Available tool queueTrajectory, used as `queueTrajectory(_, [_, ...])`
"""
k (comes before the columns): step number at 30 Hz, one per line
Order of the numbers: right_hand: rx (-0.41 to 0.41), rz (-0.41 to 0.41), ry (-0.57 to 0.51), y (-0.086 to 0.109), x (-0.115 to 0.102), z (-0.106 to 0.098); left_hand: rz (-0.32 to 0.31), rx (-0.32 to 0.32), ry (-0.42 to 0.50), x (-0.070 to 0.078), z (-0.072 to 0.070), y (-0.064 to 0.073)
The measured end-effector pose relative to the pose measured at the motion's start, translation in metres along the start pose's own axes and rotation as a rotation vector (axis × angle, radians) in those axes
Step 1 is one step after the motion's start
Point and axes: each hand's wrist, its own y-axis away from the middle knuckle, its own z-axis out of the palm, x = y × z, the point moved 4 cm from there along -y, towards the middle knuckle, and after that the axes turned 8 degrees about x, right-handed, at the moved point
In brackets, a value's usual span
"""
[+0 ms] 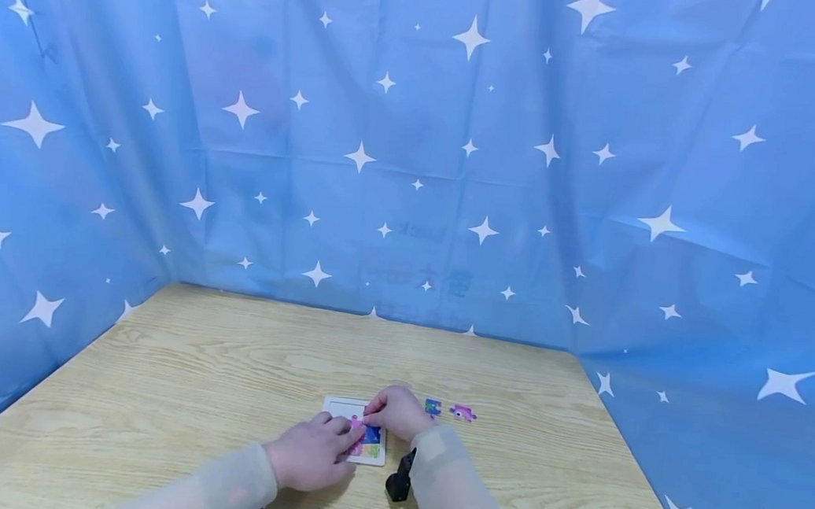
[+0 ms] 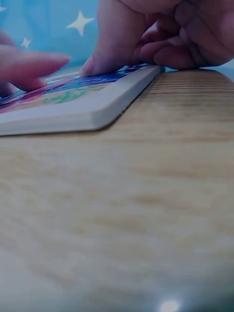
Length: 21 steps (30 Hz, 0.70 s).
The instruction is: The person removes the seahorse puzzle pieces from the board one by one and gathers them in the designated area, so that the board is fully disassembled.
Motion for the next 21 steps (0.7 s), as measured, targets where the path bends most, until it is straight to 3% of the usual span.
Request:
queueTrajectory(7, [0.013, -0.008, 0.032, 0.0022, -0.0008, -0.0005, -0.015, 0.018, -0.044, 0.0037, 0.0030, -0.0039])
queueTrajectory(21, [0.032, -0.004, 0.010, 0.0027, 0.0008, 0.0021, -0.035, 0.010, -0.025, 0.0051, 0.0038, -0.0056])
